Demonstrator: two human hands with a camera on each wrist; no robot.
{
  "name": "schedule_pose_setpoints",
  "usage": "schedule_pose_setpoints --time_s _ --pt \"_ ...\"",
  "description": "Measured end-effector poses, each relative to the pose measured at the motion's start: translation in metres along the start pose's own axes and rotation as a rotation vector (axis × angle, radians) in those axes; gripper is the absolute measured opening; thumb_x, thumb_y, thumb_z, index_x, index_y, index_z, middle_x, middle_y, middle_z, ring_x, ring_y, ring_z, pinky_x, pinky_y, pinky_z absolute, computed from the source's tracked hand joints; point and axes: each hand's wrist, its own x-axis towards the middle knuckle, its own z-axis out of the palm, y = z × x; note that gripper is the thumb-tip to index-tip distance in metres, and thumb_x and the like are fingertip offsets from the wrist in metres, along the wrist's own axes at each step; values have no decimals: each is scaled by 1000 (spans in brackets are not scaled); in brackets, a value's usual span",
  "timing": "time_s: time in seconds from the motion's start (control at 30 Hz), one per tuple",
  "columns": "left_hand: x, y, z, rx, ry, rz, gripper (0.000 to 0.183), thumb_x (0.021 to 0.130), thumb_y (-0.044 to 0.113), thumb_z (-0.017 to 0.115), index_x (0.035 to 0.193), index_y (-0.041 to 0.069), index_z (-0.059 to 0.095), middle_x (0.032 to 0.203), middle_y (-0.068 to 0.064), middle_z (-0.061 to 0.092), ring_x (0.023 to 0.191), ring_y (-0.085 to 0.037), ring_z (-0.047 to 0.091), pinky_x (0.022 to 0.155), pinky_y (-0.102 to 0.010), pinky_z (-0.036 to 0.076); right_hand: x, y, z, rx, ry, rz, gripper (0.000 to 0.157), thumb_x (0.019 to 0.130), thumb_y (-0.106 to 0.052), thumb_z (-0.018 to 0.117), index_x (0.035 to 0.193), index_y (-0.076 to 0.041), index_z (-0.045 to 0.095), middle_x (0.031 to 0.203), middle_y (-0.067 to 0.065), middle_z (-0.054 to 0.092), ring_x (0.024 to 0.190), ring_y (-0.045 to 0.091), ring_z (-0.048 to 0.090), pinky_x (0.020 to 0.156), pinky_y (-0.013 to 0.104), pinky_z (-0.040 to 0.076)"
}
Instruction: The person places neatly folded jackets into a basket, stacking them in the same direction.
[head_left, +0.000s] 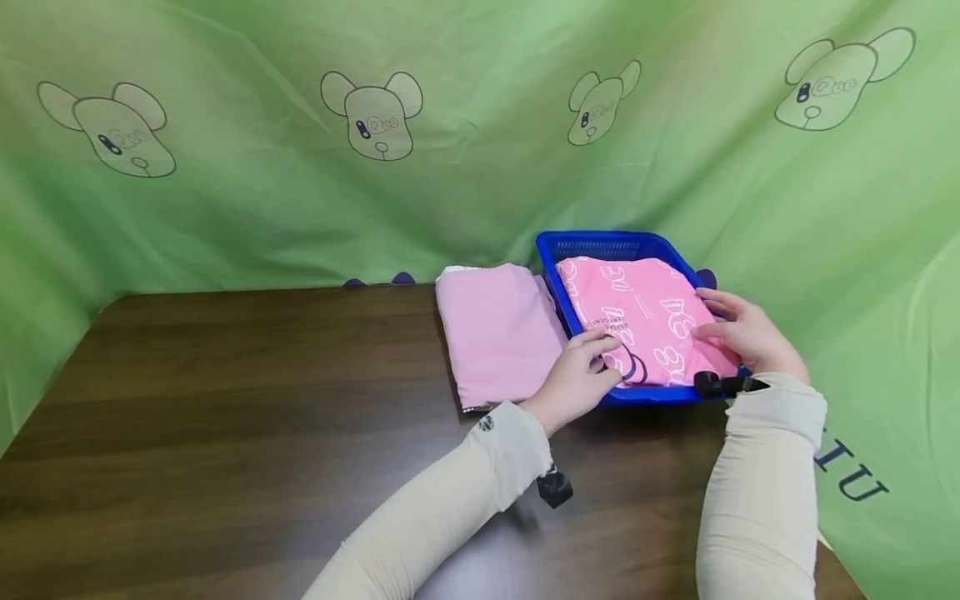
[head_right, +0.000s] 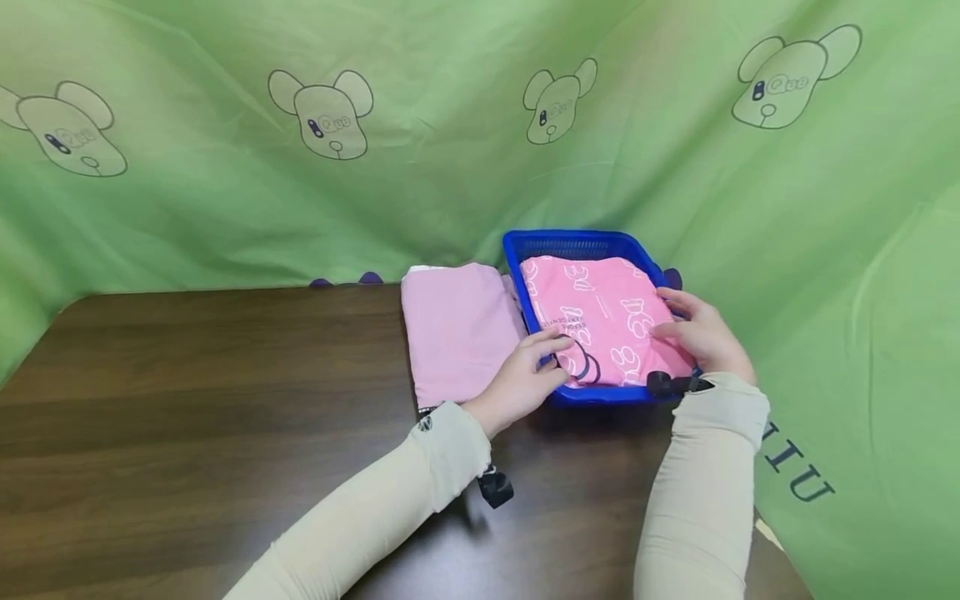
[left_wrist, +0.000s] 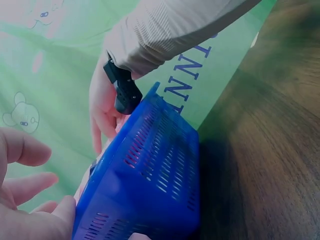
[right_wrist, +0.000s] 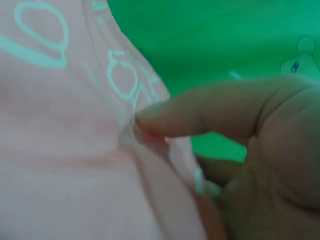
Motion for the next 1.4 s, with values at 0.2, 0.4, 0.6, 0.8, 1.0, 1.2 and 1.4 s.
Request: schedule_pose_setpoints --time_s 0.2,0.4,0.6,0.8,1.0,1.2,1.4 --pt "0 -3 -7 65 -4 33 42 90 8 56 132 7 54 143 -3 41 129 -11 39 97 -19 39 -2 -9 4 -58 37 23 75 91 -29 62 150 -11 20 147 26 22 113 28 37 72 18 49" --pt "0 -6 -14 -47 -1 9 37 92 7 57 128 11 57 136 2 46 121 -12 49 94 -21 43 -12 -22 8 -85 75 -5 63 96 -26 52 148 -7 24 147 22 29 110 19 40 74 16 46" --pt "-2 -8 -21 -197 30 -24 29 91 3 56 117 15 63 122 3 57 104 -13 60 72 -19 50 -21 -39 18 -74 137 -48 59 97 -32 48 147 -9 29 146 17 34 122 21 39 94 26 39" --pt "-8 -10 -29 -216 59 -70 22 92 9 56 110 18 65 109 -5 65 73 -28 62 40 -25 38 -31 -52 34 -45 291 -114 53 95 -30 52 140 -3 42 129 10 52 98 -3 46 76 9 40" --pt "-12 -9 -42 -258 76 -27 20 92 8 57 109 14 66 111 -1 63 98 -25 63 56 -40 55 -38 -65 48 -80 356 -154 50 94 -33 53 137 -6 48 129 20 51 94 2 52 70 9 44" --pt "-14 -9 -59 -90 132 113 21 90 0 56 107 8 66 108 -5 65 99 -15 62 86 -20 47 -40 -75 63 -100 365 -188 44 95 -26 50 136 -9 49 124 21 56 88 1 56 70 11 46" --pt "-24 3 -77 -142 216 124 22 88 -8 52 107 -5 63 111 -17 63 101 -28 62 83 -22 50 -41 -86 78 -118 351 -211 44 95 -26 50 135 -9 48 124 21 56 105 28 55 73 17 45"
